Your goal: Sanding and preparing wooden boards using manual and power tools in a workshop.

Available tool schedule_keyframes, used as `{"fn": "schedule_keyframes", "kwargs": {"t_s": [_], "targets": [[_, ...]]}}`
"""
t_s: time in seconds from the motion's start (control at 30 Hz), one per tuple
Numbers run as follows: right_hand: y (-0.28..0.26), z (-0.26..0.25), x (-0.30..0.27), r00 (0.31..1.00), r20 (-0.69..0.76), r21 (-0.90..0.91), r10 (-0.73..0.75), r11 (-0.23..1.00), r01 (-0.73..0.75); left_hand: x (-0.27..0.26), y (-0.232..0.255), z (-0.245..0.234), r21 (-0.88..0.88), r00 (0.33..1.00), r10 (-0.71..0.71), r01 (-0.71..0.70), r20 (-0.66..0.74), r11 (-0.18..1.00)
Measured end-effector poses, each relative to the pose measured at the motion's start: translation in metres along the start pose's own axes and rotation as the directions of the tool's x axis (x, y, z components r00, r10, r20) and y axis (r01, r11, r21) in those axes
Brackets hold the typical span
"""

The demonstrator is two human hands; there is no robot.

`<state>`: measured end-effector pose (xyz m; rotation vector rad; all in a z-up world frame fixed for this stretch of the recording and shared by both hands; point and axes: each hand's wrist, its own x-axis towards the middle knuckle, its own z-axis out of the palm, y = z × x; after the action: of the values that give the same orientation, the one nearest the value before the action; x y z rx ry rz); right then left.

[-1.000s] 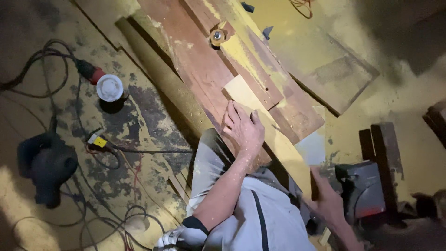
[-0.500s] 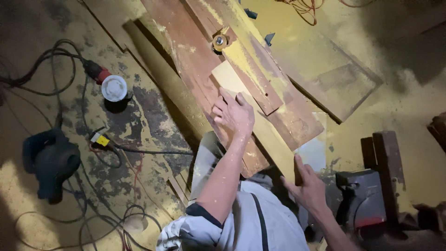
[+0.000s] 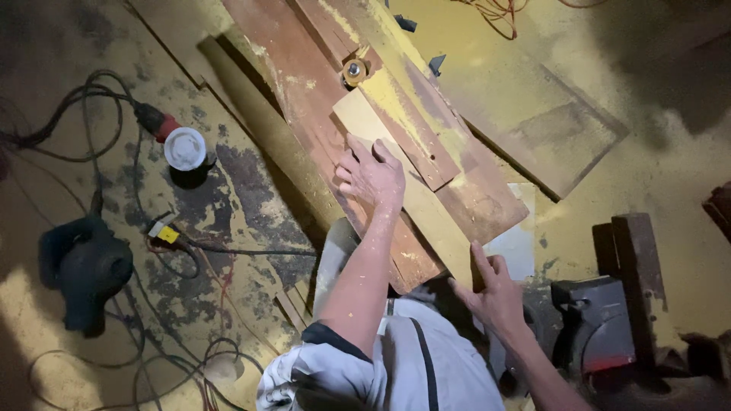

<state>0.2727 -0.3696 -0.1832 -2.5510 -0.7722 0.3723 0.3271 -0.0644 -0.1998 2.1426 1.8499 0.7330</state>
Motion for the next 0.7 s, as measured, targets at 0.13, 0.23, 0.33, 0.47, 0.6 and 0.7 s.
{"fn": "schedule_keyframes", "kwargs": {"t_s": [0.13,0.23,0.33,0.47,0.6,0.7], "targets": [[-0.019,-0.012,0.007,0.998,0.002,0.047,0.063,0.997,-0.063,0.006,0.002,-0.003,-0.053,0.999,0.015,-0.017,-0.042,0.998],[-0.022,-0.013,0.011,0.999,0.010,0.071,0.050,0.996,-0.051,0.009,0.002,0.002,-0.041,0.998,0.008,-0.010,-0.067,0.999],[-0.028,-0.015,0.016,0.997,0.044,0.065,0.070,0.995,-0.073,0.013,0.002,0.006,-0.027,0.997,0.006,-0.008,-0.074,1.000],[-0.031,-0.012,0.022,0.995,0.052,0.029,0.081,0.996,-0.083,0.019,0.001,0.012,-0.023,0.997,0.006,-0.008,-0.077,1.000],[-0.037,-0.011,0.026,0.997,0.033,-0.002,0.064,0.998,-0.064,0.025,0.005,0.006,-0.020,0.999,-0.042,0.042,0.018,0.999],[-0.041,-0.012,0.030,0.999,-0.036,-0.113,-0.012,0.994,0.008,0.027,0.006,0.007,-0.004,0.998,-0.054,0.055,0.042,0.998]]}}
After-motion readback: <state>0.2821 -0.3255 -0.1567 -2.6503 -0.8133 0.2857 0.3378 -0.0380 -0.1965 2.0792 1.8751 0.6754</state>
